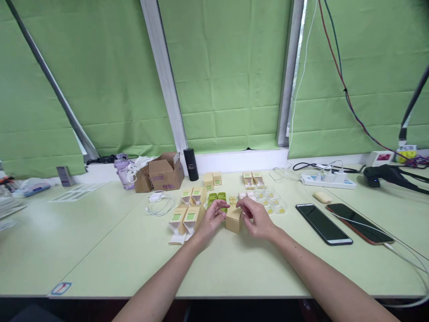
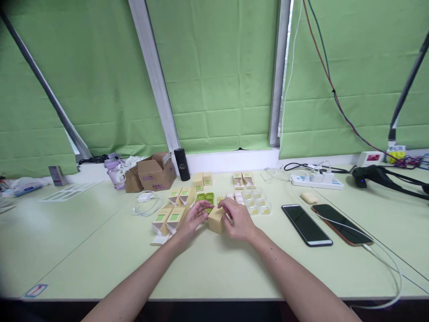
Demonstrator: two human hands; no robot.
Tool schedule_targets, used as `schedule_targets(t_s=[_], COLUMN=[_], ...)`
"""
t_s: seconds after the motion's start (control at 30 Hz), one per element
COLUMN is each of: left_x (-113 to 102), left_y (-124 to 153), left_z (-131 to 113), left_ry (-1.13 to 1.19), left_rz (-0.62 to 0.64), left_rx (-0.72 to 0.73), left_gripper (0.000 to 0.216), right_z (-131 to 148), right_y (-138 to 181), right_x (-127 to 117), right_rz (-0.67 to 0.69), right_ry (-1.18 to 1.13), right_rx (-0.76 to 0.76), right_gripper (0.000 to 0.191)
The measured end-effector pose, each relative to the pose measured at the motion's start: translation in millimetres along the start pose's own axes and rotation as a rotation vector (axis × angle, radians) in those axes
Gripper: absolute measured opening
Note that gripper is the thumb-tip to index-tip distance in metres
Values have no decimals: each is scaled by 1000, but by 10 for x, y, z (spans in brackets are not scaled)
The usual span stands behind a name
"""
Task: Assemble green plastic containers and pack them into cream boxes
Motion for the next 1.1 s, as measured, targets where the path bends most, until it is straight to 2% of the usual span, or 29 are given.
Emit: schedule_targets(t_s=[0.23,0.63,0.77,0.97,1.1], left_x=[14,-61,-70,-70,-86], left_y=[0,-46,-43,-23,-37], left_z=[48,4,-7,-41,-48], left_ry=[58,-43,-76,-116,-119], left_rz=[42,-66,-78,-85,-119], left_rx=[-53,6,18,9,29], left_gripper=[53,34,32,31,29], right_z=[121,-23,-77,-179,-198], right_y=[22,-12,-10,4,0], right_x=[50,9,26,81,71], right_rz=[79,33,11,13,-3], right_ry=[34,102,134,162,189], right_rx=[-49,-8,8,41,45], right_gripper=[44,52,50,36,39])
Point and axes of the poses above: each hand's wrist, its own y-axis away from the middle knuckle, its own x-axis out of the palm, z = x × y, the point moved 6 cm from there along -y, towards the middle knuckle, and after that the axes turned 10 degrees about -z, right-handed, at the moved point
